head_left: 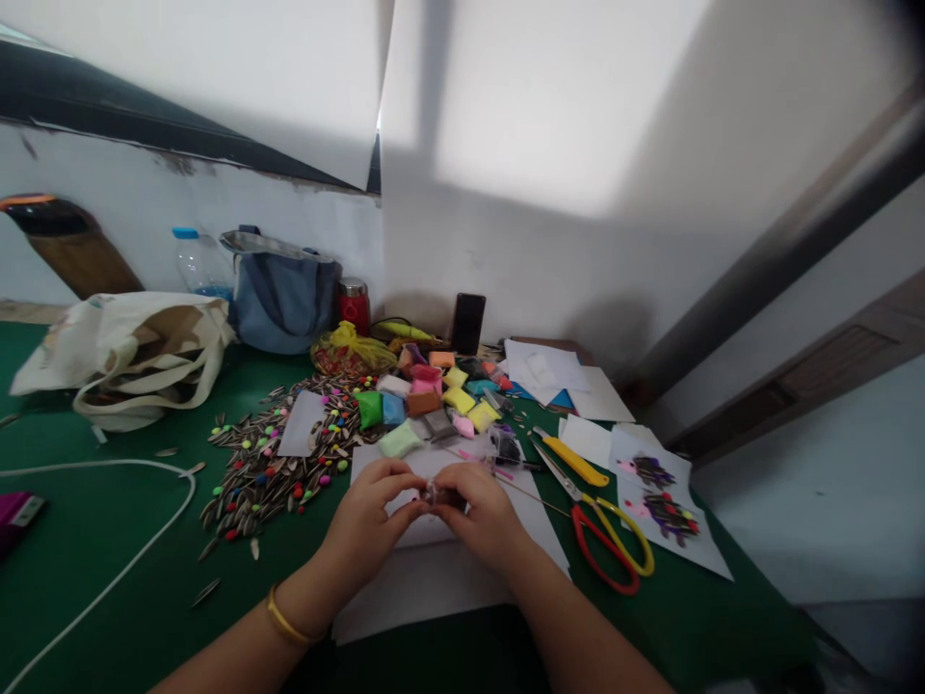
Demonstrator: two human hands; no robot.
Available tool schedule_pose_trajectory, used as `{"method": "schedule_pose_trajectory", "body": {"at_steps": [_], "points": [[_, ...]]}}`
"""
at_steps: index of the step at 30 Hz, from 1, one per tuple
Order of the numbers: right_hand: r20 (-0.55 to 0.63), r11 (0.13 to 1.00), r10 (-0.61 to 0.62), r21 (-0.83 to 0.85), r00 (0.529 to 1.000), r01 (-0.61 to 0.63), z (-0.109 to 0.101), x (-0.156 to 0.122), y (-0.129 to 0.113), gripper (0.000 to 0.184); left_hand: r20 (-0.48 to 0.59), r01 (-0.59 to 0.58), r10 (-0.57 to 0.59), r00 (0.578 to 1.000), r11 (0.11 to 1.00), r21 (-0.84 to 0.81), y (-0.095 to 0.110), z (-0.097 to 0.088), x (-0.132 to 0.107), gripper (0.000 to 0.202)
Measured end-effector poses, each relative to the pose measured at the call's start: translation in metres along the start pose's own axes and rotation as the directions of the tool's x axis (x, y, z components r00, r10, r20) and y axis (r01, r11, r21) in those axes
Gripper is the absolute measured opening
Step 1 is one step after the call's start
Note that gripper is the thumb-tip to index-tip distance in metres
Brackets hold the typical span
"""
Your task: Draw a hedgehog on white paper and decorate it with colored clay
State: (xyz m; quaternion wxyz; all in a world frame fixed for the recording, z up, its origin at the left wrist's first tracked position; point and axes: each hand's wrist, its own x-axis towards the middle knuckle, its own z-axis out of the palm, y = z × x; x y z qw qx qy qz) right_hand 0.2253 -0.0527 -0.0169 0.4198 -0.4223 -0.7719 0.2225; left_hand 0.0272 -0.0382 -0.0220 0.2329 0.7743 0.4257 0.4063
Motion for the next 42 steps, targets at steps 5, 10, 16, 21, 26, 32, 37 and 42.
{"method": "schedule_pose_trajectory", "body": {"at_steps": [5, 10, 16, 21, 26, 32, 37, 42], "points": [[-0.006, 0.998, -0.059, -0.029, 0.998, 0.059, 0.001, 0.001, -0.001, 0.008, 0.019, 0.095, -0.094, 0.995, 0.994, -0.05, 0.002, 0.003, 0.003, 0.011], [0.004, 0.998, -0.051, -0.039, 0.999, 0.052, 0.004, 0.0, -0.001, 0.013, 0.048, 0.177, -0.173, 0.984, 0.978, -0.109, 0.004, 0.001, 0.007, 0.011], [0.001, 0.997, -0.03, -0.076, 1.0, 0.03, 0.005, 0.001, -0.001, 0.009, -0.038, 0.106, -0.107, 0.994, 0.994, -0.022, 0.006, -0.001, 0.004, 0.011], [0.022, 0.991, -0.022, -0.135, 1.0, 0.024, 0.005, 0.002, -0.002, 0.011, -0.013, -0.048, 0.051, 0.999, 0.979, 0.198, 0.005, -0.001, 0.002, 0.007], [0.056, 0.983, -0.006, -0.184, 0.998, 0.017, 0.005, 0.001, 0.0, 0.014, 0.15, -0.154, 0.103, 0.983, 0.909, 0.386, 0.012, -0.004, 0.004, 0.008], [0.056, 0.983, -0.016, -0.184, 0.998, 0.026, 0.004, 0.001, 0.001, 0.017, 0.225, -0.205, 0.11, 0.968, 0.864, 0.46, 0.013, -0.003, 0.005, 0.018], [0.058, 0.985, -0.017, -0.169, 0.998, 0.027, 0.005, 0.0, 0.001, 0.021, 0.223, -0.207, 0.122, 0.967, 0.886, 0.415, 0.007, -0.004, 0.005, 0.027], [0.051, 0.985, -0.025, -0.171, 0.998, 0.034, 0.005, -0.001, 0.004, 0.027, 0.084, -0.14, 0.123, 0.989, 0.958, 0.25, 0.004, -0.004, 0.002, 0.011]]}}
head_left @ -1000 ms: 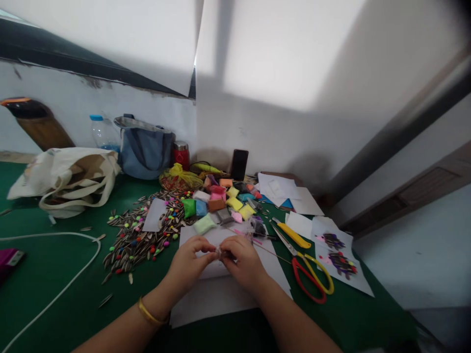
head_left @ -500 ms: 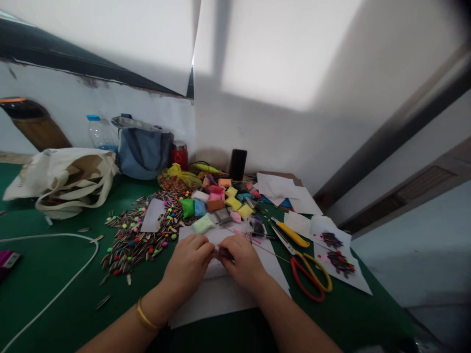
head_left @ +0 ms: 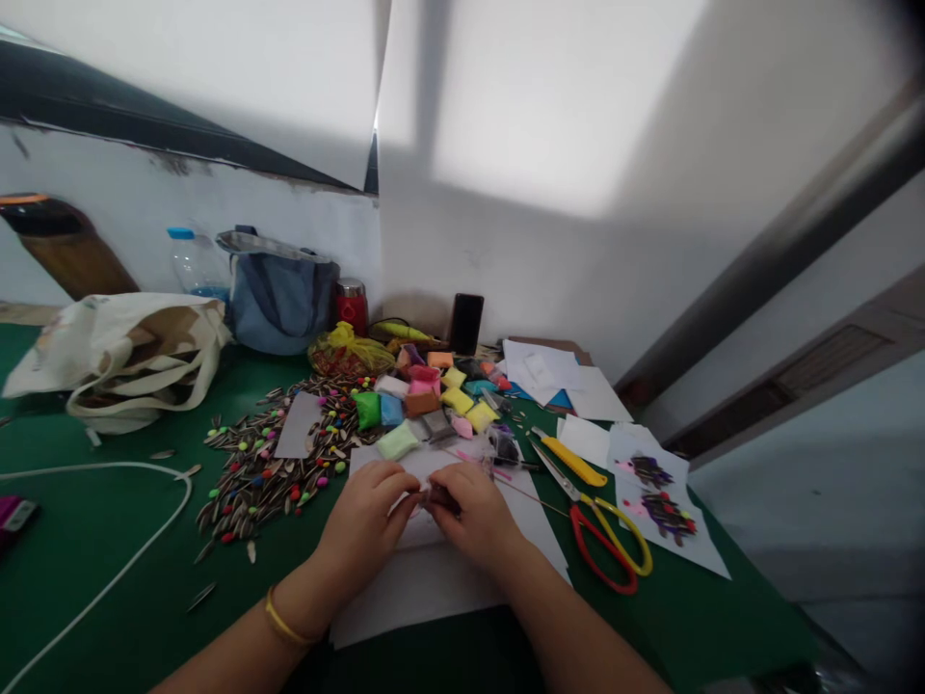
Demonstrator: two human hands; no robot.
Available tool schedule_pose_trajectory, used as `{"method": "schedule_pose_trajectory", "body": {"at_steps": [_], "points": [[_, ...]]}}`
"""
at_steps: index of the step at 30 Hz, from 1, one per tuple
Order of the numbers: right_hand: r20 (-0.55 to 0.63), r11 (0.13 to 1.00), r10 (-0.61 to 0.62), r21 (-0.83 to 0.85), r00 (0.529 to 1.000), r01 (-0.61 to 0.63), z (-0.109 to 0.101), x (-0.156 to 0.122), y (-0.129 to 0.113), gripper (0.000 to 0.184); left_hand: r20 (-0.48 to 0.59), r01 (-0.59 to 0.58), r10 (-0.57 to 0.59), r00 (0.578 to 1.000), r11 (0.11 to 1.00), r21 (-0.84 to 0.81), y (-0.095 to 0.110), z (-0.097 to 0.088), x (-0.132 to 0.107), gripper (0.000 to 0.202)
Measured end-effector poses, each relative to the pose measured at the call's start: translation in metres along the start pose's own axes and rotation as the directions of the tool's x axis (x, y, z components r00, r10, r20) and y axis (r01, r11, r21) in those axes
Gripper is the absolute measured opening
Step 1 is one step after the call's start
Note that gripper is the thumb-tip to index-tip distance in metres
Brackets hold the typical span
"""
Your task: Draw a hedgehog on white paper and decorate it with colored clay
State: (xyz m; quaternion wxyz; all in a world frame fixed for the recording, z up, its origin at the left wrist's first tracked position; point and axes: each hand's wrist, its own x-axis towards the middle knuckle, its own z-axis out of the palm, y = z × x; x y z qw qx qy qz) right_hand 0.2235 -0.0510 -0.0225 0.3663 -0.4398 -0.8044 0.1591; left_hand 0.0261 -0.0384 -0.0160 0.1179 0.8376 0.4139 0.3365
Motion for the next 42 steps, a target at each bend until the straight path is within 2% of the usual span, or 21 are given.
{"method": "schedule_pose_trajectory", "body": {"at_steps": [4, 10, 15, 19, 21, 24, 28, 30, 33, 35, 37, 40, 42], "points": [[-0.015, 1.0, 0.001, 0.007, 1.0, -0.001, 0.001, 0.0, 0.001, 0.027, -0.038, 0.046, -0.051, 0.998, 0.991, -0.125, 0.0, 0.002, -0.001, 0.007], [-0.016, 1.0, 0.027, -0.003, 1.0, -0.027, 0.002, 0.0, 0.001, 0.026, 0.022, 0.103, -0.101, 0.995, 0.984, -0.147, 0.0, 0.0, 0.001, 0.026], [-0.014, 0.999, 0.028, 0.023, 1.0, -0.028, 0.003, 0.0, 0.001, 0.025, -0.05, 0.121, -0.14, 0.989, 0.952, -0.282, -0.003, 0.001, 0.002, 0.013], [-0.024, 0.998, 0.051, 0.048, 0.998, -0.05, 0.002, 0.0, 0.0, 0.029, -0.003, 0.167, -0.19, 0.982, 0.872, -0.46, -0.001, -0.002, 0.004, 0.014], [-0.016, 0.996, 0.064, 0.058, 0.998, -0.063, 0.002, -0.001, -0.001, 0.03, 0.036, 0.186, -0.201, 0.979, 0.803, -0.566, 0.001, -0.005, 0.004, 0.019], [-0.024, 0.995, 0.087, 0.055, 0.996, -0.085, 0.002, -0.001, -0.001, 0.029, 0.121, 0.218, -0.19, 0.974, 0.654, -0.725, 0.001, -0.008, 0.004, 0.023], [-0.07, 0.991, 0.132, 0.029, 0.989, -0.131, 0.003, 0.0, 0.004, 0.03, 0.12, 0.213, -0.237, 0.964, 0.423, -0.881, -0.004, -0.005, 0.0, 0.021], [-0.102, 0.988, 0.149, -0.018, 0.984, -0.151, 0.001, 0.001, 0.01, 0.031, 0.138, 0.24, -0.315, 0.939, 0.316, -0.918, -0.006, -0.002, -0.001, 0.017], [-0.153, 0.968, 0.17, -0.159, 0.974, -0.194, -0.007, 0.004, 0.025, 0.033, 0.225, 0.327, -0.466, 0.856, 0.151, -0.933, -0.008, 0.001, -0.001, 0.021], [-0.163, 0.924, 0.215, -0.285, 0.963, -0.254, -0.016, 0.007, 0.037, 0.034, 0.285, 0.364, -0.519, 0.806, 0.053, -0.93, -0.008, 0.001, 0.001, 0.027], [-0.157, 0.845, 0.302, -0.413, 0.94, -0.34, -0.026, 0.01, 0.046, 0.033, 0.331, 0.38, -0.535, 0.777, -0.019, -0.925, -0.006, 0.0, 0.003, 0.032], [-0.212, 0.709, 0.394, -0.549, 0.894, -0.443, -0.038, 0.012, 0.057, 0.033, 0.374, 0.396, -0.545, 0.75, -0.082, -0.914, -0.003, -0.002, 0.006, 0.038], [-0.279, 0.664, 0.382, -0.58, 0.881, -0.472, -0.04, 0.012, 0.062, 0.037, 0.388, 0.405, -0.554, 0.737, -0.097, -0.909, -0.002, -0.002, 0.007, 0.04]]}}
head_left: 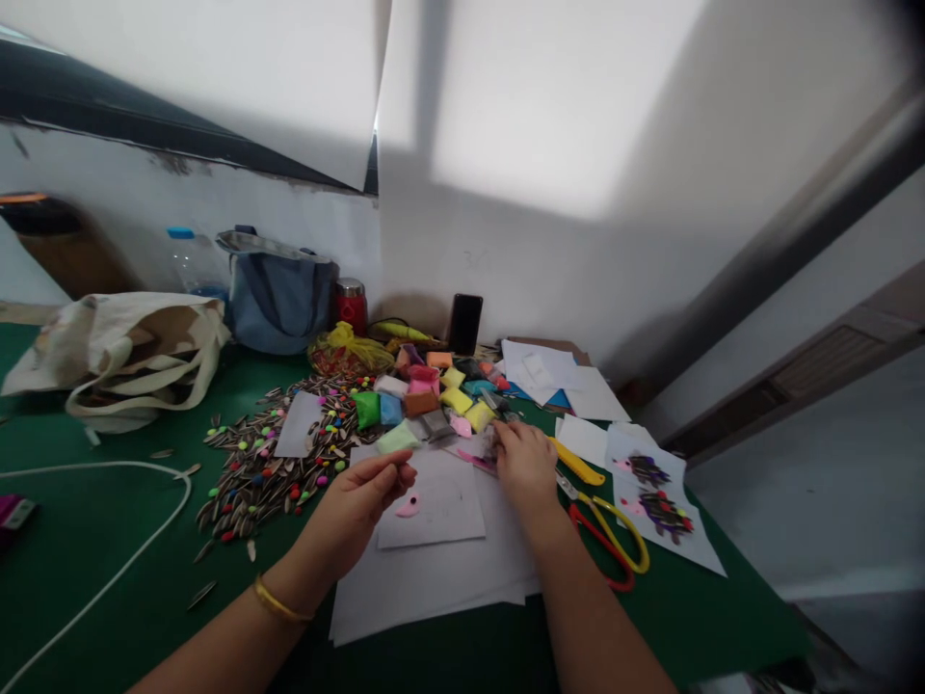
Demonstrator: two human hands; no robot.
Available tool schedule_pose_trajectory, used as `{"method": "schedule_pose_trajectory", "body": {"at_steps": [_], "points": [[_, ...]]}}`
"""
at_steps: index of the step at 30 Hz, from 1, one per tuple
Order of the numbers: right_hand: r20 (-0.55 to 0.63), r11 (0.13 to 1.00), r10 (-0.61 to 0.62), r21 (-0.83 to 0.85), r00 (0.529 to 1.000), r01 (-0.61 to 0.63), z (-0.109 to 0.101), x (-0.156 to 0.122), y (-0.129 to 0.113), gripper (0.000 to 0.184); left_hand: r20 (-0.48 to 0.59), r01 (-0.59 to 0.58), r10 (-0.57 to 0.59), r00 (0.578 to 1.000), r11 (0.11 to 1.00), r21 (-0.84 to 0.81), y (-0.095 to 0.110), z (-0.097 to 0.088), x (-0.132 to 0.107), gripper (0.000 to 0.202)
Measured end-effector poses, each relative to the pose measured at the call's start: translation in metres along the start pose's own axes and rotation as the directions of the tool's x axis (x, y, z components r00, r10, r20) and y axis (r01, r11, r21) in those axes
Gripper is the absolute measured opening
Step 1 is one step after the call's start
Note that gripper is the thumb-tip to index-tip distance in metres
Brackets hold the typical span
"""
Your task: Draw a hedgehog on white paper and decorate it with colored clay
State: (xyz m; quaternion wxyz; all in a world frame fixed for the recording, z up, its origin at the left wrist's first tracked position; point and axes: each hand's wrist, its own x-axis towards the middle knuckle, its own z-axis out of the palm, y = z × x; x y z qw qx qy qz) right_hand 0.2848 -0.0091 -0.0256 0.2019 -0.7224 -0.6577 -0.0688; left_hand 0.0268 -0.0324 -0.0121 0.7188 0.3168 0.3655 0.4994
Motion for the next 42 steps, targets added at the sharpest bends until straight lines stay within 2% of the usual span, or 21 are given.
{"method": "schedule_pose_trajectory", "body": {"at_steps": [4, 7, 10, 14, 18, 21, 25, 30, 35, 39, 42], "points": [[-0.131, 0.993, -0.072, 0.079, 0.989, 0.083, 0.007, -0.002, 0.007, 0.048, -0.001, 0.008, -0.008, 1.0, 0.999, 0.037, -0.001, 0.0, -0.001, 0.04], [-0.156, 0.971, -0.123, 0.184, 0.98, 0.151, 0.007, -0.003, 0.009, 0.056, 0.013, -0.022, 0.021, 1.0, 0.997, 0.071, -0.002, 0.0, 0.0, 0.034], [-0.188, 0.938, -0.147, 0.286, 0.971, 0.197, -0.001, -0.005, 0.005, 0.052, 0.033, -0.047, 0.044, 0.998, 0.994, 0.101, -0.001, 0.0, 0.0, 0.028], [-0.27, 0.838, -0.221, 0.439, 0.937, 0.324, -0.017, -0.018, -0.021, 0.039, 0.072, -0.055, 0.047, 0.996, 0.993, 0.101, -0.001, 0.001, 0.0, 0.027], [-0.259, 0.678, -0.389, 0.568, 0.884, 0.466, -0.026, -0.039, -0.054, 0.03, 0.024, -0.024, 0.022, 0.999, 0.998, 0.055, -0.003, 0.002, 0.0, 0.029], [-0.231, 0.618, -0.414, 0.638, 0.88, 0.459, -0.027, -0.049, -0.068, 0.029, 0.022, 0.004, -0.005, 1.0, 0.998, 0.061, -0.004, 0.002, 0.0, 0.032], [-0.233, 0.58, -0.394, 0.687, 0.889, 0.437, -0.025, -0.052, -0.072, 0.028, 0.079, -0.037, 0.025, 0.997, 0.989, 0.145, -0.006, 0.003, 0.0, 0.026], [-0.244, 0.564, -0.38, 0.704, 0.892, 0.432, -0.022, -0.051, -0.071, 0.021, 0.136, -0.084, 0.048, 0.99, 0.96, 0.267, -0.007, 0.003, -0.001, 0.025], [-0.243, 0.563, -0.365, 0.711, 0.899, 0.421, -0.02, -0.051, -0.07, 0.008, 0.128, -0.098, 0.042, 0.991, 0.877, 0.47, -0.004, 0.007, -0.004, 0.027], [-0.261, 0.567, -0.34, 0.71, 0.904, 0.418, -0.02, -0.051, -0.069, 0.007, 0.17, -0.133, 0.051, 0.984, 0.848, 0.514, -0.003, 0.009, -0.006, 0.035], [-0.259, 0.56, -0.348, 0.713, 0.901, 0.421, -0.02, -0.051, -0.069, 0.007, 0.211, -0.146, 0.033, 0.977, 0.824, 0.547, -0.004, 0.008, -0.006, 0.032]]}}
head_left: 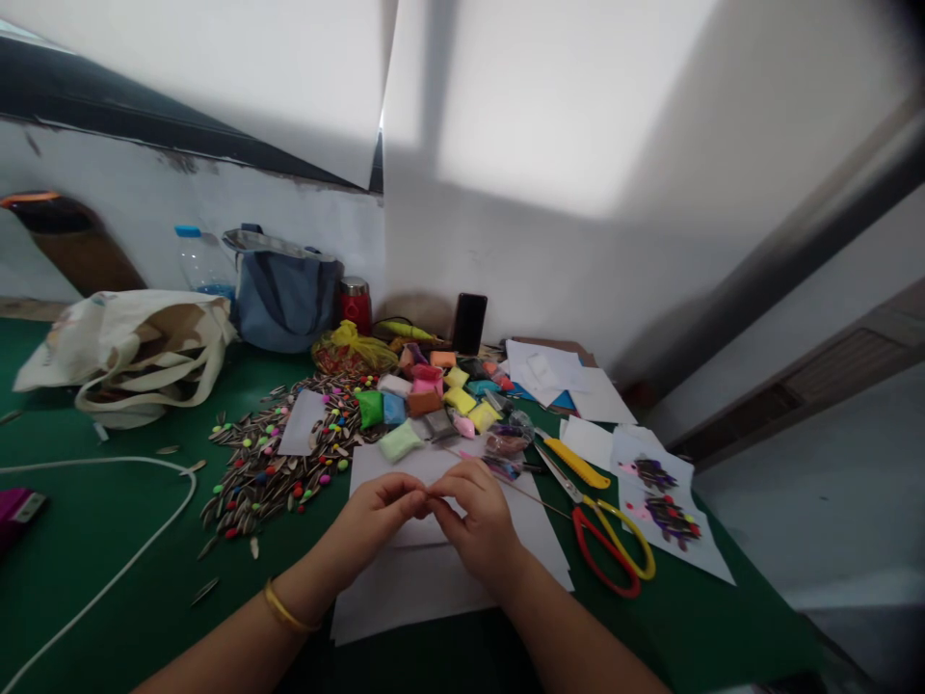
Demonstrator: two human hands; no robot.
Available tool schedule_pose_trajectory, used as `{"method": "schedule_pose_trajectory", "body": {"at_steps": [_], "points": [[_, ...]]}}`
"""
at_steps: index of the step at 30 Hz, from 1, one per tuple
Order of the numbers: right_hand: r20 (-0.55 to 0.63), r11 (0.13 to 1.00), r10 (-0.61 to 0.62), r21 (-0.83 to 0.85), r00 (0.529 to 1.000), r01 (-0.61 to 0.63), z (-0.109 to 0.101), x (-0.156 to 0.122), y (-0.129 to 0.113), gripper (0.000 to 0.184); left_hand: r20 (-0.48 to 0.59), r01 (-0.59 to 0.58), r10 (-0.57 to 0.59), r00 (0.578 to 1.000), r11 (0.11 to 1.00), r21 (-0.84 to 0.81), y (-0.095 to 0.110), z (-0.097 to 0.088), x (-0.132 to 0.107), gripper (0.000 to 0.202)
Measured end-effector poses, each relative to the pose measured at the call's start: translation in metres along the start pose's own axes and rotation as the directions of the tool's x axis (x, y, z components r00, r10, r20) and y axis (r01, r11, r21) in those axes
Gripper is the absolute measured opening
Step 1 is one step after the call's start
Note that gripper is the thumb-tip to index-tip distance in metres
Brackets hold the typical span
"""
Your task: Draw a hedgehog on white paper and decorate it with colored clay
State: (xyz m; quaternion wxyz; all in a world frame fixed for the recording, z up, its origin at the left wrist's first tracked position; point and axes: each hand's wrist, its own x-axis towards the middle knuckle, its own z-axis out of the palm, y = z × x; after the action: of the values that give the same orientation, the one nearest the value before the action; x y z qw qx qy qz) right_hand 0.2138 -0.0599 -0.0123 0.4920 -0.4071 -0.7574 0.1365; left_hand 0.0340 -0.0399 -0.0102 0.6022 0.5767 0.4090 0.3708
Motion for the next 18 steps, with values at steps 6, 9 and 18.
{"method": "schedule_pose_trajectory", "body": {"at_steps": [6, 9, 18], "points": [[0.085, 1.0, 0.013, 0.003, 0.996, -0.013, 0.0016, 0.0021, 0.0012, 0.013, -0.039, -0.053, 0.058, 0.998, 0.994, 0.098, -0.0026, -0.0021, 0.001, 0.031], [0.093, 1.0, 0.018, 0.006, 0.996, -0.019, 0.002, 0.0021, 0.0028, 0.01, -0.016, -0.093, 0.097, 0.995, 0.982, 0.167, -0.0019, -0.0018, 0.0013, 0.031], [0.076, 0.999, -0.034, -0.026, 0.997, 0.036, -0.0023, 0.0028, 0.0034, 0.008, -0.016, -0.043, 0.046, 0.999, 0.986, 0.159, 0.0014, -0.0029, 0.0023, 0.027]]}}
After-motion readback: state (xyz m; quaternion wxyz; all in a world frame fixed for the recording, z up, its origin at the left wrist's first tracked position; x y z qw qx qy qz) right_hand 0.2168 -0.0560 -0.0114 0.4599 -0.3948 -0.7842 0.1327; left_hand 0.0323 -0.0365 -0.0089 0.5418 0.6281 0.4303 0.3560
